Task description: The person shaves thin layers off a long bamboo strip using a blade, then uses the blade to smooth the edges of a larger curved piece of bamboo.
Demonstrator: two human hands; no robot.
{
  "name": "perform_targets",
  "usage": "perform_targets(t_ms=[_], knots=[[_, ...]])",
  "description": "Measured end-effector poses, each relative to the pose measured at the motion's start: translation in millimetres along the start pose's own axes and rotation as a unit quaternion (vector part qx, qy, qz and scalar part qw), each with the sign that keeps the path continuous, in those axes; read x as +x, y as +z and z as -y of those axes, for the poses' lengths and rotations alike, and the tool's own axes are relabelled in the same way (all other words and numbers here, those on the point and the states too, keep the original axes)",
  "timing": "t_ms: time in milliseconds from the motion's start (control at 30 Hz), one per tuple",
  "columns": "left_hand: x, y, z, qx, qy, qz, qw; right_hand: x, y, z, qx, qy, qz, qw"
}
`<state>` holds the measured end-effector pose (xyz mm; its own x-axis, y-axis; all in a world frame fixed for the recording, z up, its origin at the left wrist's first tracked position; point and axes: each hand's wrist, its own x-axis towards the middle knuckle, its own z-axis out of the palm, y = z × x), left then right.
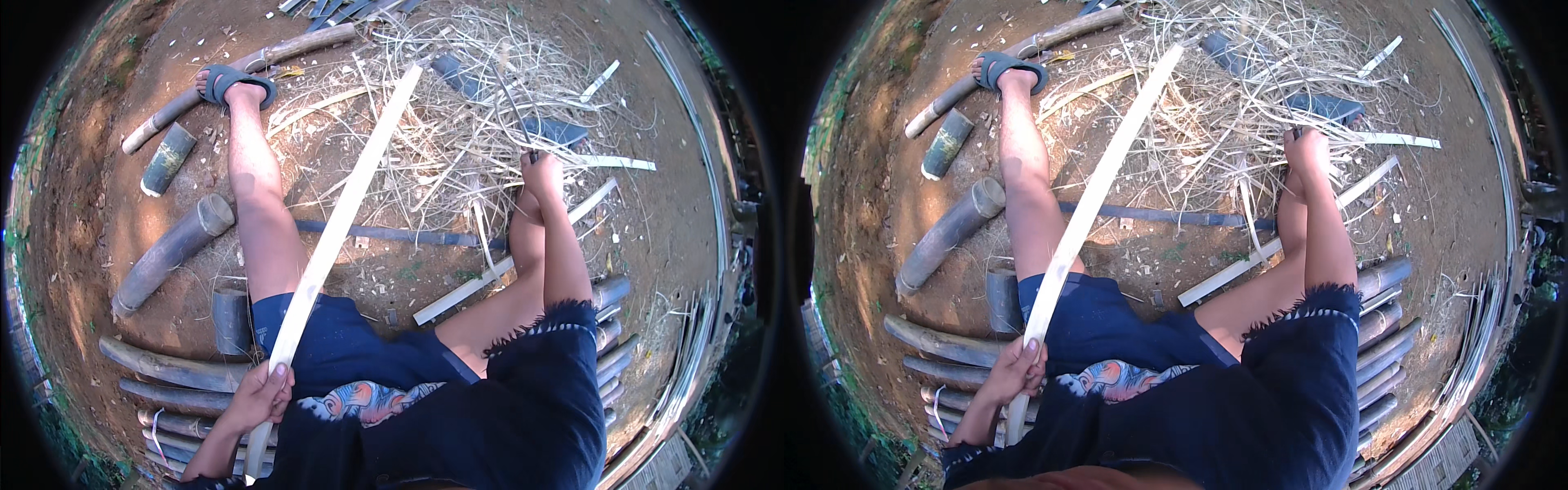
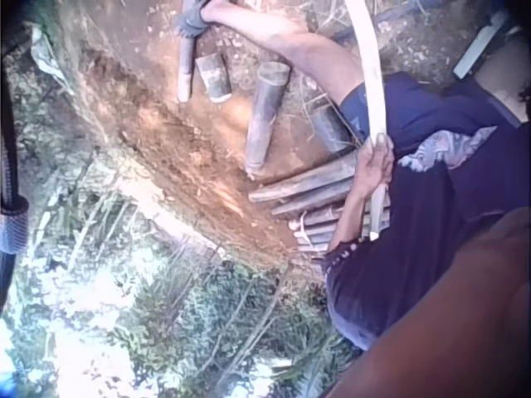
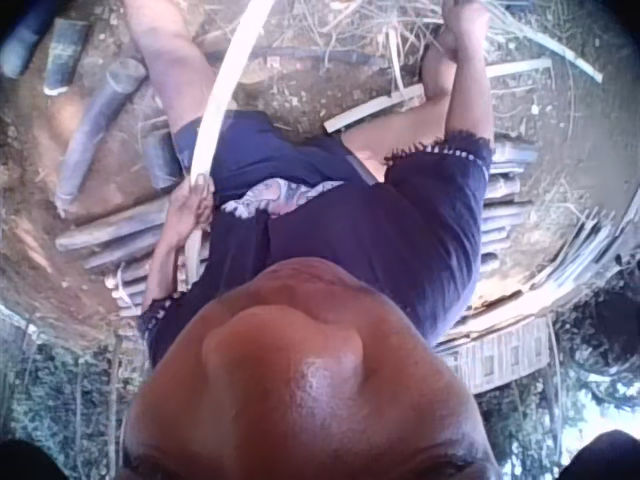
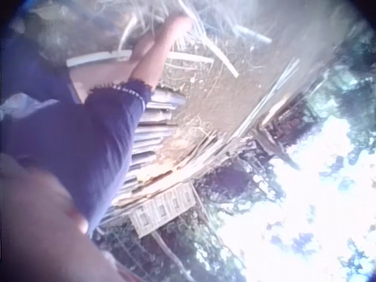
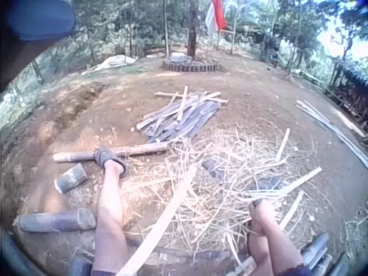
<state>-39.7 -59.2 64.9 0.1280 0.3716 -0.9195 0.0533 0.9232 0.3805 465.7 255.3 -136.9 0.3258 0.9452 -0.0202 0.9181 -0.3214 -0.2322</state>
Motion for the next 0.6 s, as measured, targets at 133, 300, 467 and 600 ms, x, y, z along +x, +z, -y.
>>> perform_targets(t_ms=[133,300,467,600], knots=[[39,16,-40,-0.045,0.020,0.059,0.997,-53,-27,34,0.098,0.017,0.128,0.987],[77,33,-77,-0.072,0.028,0.092,0.993,-142,-31,61,0.672,0.292,0.394,0.554],[91,35,-88,-0.103,0.046,0.141,0.984,-245,-17,96,0.784,0.435,0.300,0.326],[107,32,-83,-0.148,0.039,0.174,0.973,-323,-4,115,0.762,0.457,0.219,0.402]])
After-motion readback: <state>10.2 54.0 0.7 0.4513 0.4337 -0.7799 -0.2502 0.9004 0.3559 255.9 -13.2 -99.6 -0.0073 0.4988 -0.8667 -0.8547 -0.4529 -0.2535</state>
